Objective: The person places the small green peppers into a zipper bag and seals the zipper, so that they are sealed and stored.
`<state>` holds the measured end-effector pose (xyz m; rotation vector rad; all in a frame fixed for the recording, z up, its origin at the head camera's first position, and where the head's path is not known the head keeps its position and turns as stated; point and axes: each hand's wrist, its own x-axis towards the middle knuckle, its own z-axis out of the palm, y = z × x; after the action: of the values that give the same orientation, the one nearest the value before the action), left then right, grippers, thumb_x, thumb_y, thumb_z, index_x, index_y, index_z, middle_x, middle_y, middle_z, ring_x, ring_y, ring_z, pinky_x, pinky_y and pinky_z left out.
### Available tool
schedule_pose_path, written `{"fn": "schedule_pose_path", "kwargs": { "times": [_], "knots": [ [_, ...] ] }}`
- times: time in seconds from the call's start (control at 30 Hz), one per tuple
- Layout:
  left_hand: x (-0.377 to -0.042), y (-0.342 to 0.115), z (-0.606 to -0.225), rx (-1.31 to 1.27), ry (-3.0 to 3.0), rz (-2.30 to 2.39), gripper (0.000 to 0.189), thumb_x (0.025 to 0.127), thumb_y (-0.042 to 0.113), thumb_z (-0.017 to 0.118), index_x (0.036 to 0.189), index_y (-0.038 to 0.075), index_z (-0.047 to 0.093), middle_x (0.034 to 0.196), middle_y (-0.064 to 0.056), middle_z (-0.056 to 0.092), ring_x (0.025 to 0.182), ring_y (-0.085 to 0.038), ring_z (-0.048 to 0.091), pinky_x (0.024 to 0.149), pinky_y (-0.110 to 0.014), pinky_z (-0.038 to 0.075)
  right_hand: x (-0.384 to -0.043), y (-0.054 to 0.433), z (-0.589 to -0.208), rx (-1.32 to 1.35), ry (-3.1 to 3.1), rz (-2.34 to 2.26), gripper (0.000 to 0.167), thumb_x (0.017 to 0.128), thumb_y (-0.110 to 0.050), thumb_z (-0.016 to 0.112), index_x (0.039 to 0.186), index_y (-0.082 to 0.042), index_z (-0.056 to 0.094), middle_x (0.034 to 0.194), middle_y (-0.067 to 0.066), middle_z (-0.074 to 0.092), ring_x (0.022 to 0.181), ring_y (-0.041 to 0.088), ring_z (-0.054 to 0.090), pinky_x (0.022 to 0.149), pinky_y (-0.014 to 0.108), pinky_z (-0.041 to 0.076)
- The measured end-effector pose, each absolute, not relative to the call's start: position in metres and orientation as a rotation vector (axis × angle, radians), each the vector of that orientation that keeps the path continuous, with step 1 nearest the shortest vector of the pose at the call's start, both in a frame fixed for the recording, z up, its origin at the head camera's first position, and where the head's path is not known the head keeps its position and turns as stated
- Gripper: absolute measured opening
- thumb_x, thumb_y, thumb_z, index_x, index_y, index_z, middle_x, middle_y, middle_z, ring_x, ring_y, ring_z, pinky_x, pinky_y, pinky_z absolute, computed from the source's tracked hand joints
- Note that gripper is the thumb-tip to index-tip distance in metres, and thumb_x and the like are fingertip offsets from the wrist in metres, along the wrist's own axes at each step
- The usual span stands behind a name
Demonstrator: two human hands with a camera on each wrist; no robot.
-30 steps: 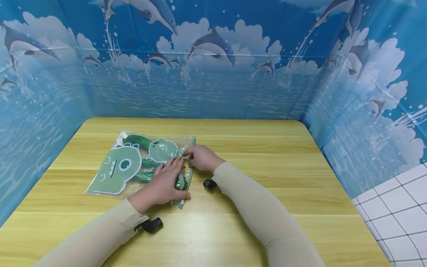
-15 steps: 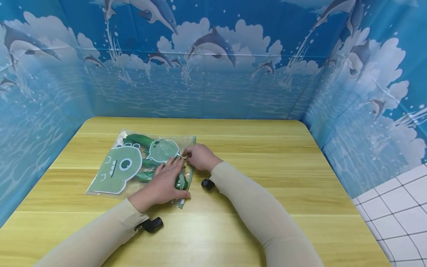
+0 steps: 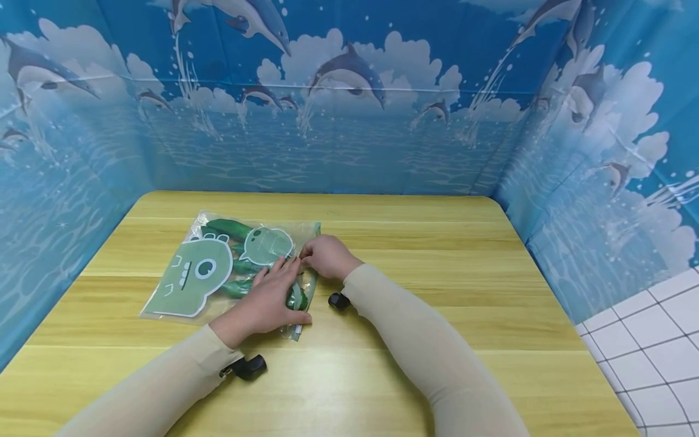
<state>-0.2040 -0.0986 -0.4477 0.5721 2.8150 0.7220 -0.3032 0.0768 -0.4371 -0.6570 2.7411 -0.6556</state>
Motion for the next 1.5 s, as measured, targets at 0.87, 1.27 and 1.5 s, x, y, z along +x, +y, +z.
{"fn": "schedule_pose_path", "kwargs": {
  "times": [0.87,1.27,1.5],
  "knots": [
    [-0.204,-0.097,-0.447,0.546,2.815,0.698,0.123,0.082,0.056,0.087,0.17,0.009,0.015,0.178,-0.011,0.012,0.166,-0.031,-0.001,0.131,-0.062,0.002,-0.296,0.102,-0.436,-0.569,2.744,-0.741,0.027,0.105,-0.025,0.066,0.128,-0.015,0.077,0.123,0.002,0.078,0.119,0.022,0.07,0.104,0.043,0.056],
    [-0.205,-0.096,-0.448,0.548,2.81,0.719,0.124,0.082,0.056,0.087,0.17,0.009,0.014,0.178,-0.011,0.009,0.166,-0.032,0.0,0.13,-0.063,0.001,-0.289,0.112,-0.43,-0.535,2.745,-0.794,0.034,0.105,-0.028,0.066,0.135,-0.013,0.072,0.124,0.003,0.076,0.115,0.022,0.07,0.1,0.043,0.057],
    [-0.204,-0.096,-0.448,0.55,2.812,0.733,0.124,0.081,0.055,0.087,0.17,0.01,0.014,0.178,-0.011,0.007,0.166,-0.034,0.0,0.13,-0.064,0.001,-0.282,0.121,-0.425,-0.553,2.761,-0.825,0.036,0.106,-0.031,0.064,0.138,-0.014,0.07,0.133,0.005,0.073,0.117,0.023,0.07,0.096,0.042,0.059]
  ]
}}
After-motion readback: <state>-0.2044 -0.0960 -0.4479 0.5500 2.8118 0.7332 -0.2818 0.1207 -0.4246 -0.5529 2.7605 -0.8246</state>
